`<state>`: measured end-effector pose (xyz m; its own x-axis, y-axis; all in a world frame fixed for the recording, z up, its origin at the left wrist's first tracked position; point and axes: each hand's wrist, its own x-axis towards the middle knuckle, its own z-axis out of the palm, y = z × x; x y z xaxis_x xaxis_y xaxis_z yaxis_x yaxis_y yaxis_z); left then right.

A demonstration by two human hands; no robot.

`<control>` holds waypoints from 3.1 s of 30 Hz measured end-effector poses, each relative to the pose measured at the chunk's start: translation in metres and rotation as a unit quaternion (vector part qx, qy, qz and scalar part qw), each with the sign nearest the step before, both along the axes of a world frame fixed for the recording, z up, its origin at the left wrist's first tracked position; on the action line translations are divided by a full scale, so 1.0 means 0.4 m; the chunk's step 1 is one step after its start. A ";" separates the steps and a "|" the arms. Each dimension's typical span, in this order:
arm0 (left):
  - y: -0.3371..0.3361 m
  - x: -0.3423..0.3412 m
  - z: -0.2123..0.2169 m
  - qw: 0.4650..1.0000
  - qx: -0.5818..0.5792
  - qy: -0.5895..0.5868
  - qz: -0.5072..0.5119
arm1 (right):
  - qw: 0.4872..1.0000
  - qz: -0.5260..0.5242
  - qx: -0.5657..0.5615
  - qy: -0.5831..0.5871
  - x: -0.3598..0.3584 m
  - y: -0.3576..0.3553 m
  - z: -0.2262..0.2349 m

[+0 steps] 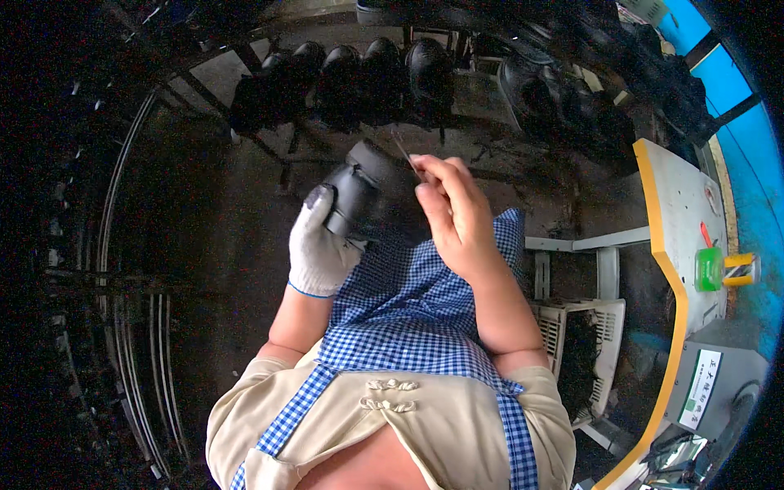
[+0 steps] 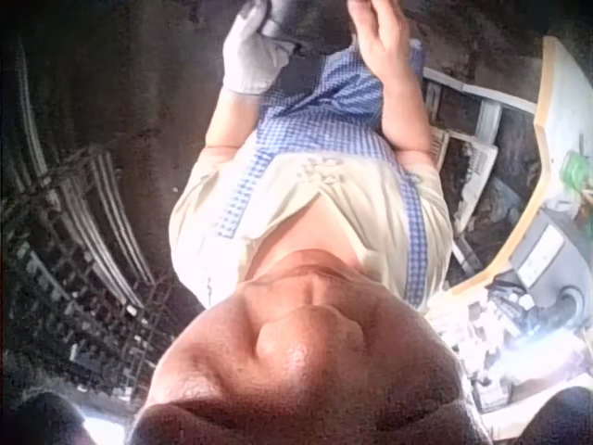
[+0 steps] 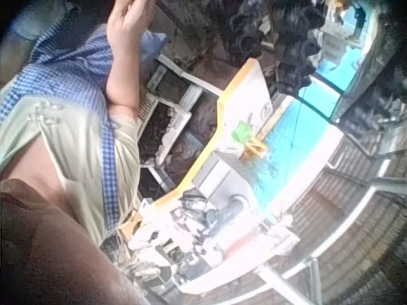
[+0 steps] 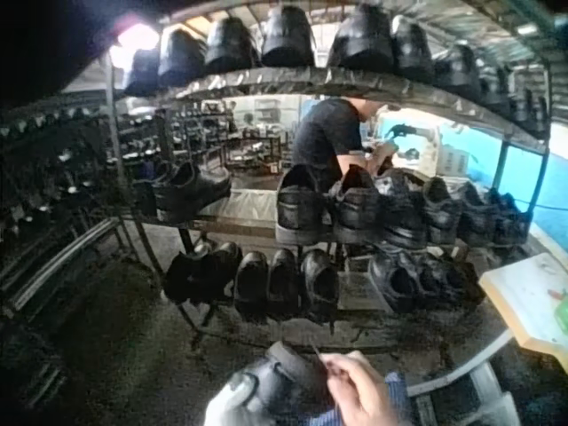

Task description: The person uses a pointed metal tool to scrape and clean the seams and edges of black shoes. They handle the shoes one at a time, rotating them to access different areas, and place them back on a metal rack after treatment.

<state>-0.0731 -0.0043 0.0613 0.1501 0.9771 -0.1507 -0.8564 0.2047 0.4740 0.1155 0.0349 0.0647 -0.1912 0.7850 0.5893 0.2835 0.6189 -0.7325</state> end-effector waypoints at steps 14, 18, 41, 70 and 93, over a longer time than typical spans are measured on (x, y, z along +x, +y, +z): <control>-0.016 0.046 -0.056 0.914 0.151 0.328 0.187 | 0.990 -0.010 -0.008 -0.137 -0.017 -0.092 0.040; -0.023 0.052 -0.056 0.909 0.149 0.336 0.194 | 0.992 -0.010 -0.013 -0.128 -0.022 -0.095 0.033; -0.015 0.052 -0.056 0.833 0.172 0.472 0.230 | 0.993 -0.023 -0.008 -0.119 -0.042 -0.105 0.030; -0.032 0.055 -0.067 0.895 0.147 0.419 0.046 | 0.943 -0.036 0.233 -0.236 0.029 0.036 0.017; -0.014 0.022 -0.083 0.578 0.449 0.679 -0.057 | 0.885 0.155 -0.408 0.161 0.092 -0.002 -0.113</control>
